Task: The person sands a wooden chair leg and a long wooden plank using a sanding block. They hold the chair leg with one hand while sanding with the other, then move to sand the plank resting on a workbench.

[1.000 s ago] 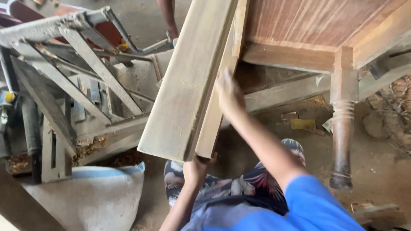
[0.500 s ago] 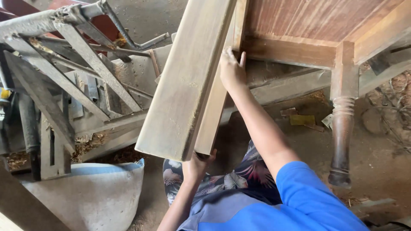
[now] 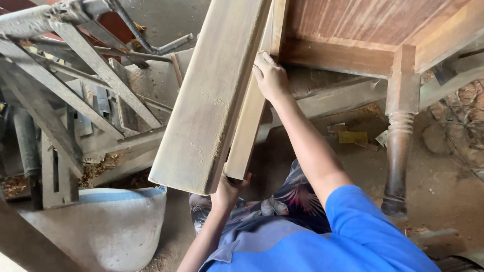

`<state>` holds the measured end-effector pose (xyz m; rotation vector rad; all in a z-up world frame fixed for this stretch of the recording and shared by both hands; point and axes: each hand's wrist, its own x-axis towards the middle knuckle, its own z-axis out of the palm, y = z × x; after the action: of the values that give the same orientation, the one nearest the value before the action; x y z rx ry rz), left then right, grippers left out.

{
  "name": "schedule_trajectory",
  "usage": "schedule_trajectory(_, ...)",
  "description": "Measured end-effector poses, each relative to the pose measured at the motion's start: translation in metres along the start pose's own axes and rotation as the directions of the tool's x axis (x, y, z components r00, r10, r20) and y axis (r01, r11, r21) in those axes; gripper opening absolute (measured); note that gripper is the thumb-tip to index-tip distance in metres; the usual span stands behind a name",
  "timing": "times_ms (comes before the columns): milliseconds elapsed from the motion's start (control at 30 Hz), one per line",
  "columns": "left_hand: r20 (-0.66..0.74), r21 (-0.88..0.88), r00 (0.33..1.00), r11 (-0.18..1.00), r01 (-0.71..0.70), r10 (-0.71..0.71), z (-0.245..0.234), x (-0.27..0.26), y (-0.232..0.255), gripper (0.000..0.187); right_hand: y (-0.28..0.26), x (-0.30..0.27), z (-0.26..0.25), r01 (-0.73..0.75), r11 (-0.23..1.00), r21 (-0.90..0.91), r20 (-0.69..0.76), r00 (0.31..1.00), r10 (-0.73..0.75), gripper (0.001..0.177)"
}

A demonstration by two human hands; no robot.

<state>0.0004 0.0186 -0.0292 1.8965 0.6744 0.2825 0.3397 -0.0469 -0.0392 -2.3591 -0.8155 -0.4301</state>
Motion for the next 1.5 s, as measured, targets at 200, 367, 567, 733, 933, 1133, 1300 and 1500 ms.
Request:
schedule_trajectory(200, 0.044, -0.110, 0.986, 0.980, 0.168, -0.164, -0.010, 0.000, 0.030, 0.054, -0.056, -0.121, -0.016, 0.126, 0.989, 0.075, -0.046, 0.991, -0.123, 0.027)
schedule_trajectory(367, 0.050, 0.190, 0.996, 0.980, 0.066, -0.077, -0.039, 0.004, 0.085, 0.063, -0.026, -0.109, 0.024, 0.144, 0.985, 0.092, 0.018, 0.989, -0.146, 0.029)
schedule_trajectory(567, 0.066, 0.214, 0.981, 0.963, 0.165, -0.183, -0.002, -0.002, -0.003, 0.065, -0.002, -0.045, 0.032, 0.140, 0.986, 0.093, 0.064, 0.987, -0.147, 0.027)
schedule_trajectory(733, 0.058, 0.263, 0.964, 0.936, 0.235, -0.259, -0.004, -0.003, 0.014, 0.043, -0.128, -0.207, -0.084, 0.342, 0.936, 0.080, 0.084, 0.934, -0.348, 0.032)
schedule_trajectory(933, 0.056, 0.214, 0.951, 0.934, 0.285, -0.303, 0.000, -0.014, 0.015, 0.066, -0.139, -0.101, -0.113, -0.184, 0.931, 0.315, 0.139, 0.979, 0.146, 0.047)
schedule_trajectory(1133, 0.151, 0.161, 0.988, 0.986, -0.047, 0.023, -0.030, -0.024, 0.007, 0.090, -0.098, -0.099, -0.076, -0.327, 0.602, 0.728, 0.275, 0.944, 0.181, 0.029)
schedule_trajectory(1300, -0.108, 0.290, 0.855, 0.838, -0.462, 0.508, -0.026, 0.035, 0.028, 0.052, -0.115, -0.225, -0.127, 0.421, 0.818, 0.392, 0.169, 0.841, -0.513, 0.039)
schedule_trajectory(1500, 0.359, 0.527, 0.786, 0.586, -0.616, 0.503, 0.033, 0.053, 0.058, 0.075, -0.088, -0.217, -0.192, 0.041, 0.754, 0.655, 0.052, 0.994, -0.099, 0.037)
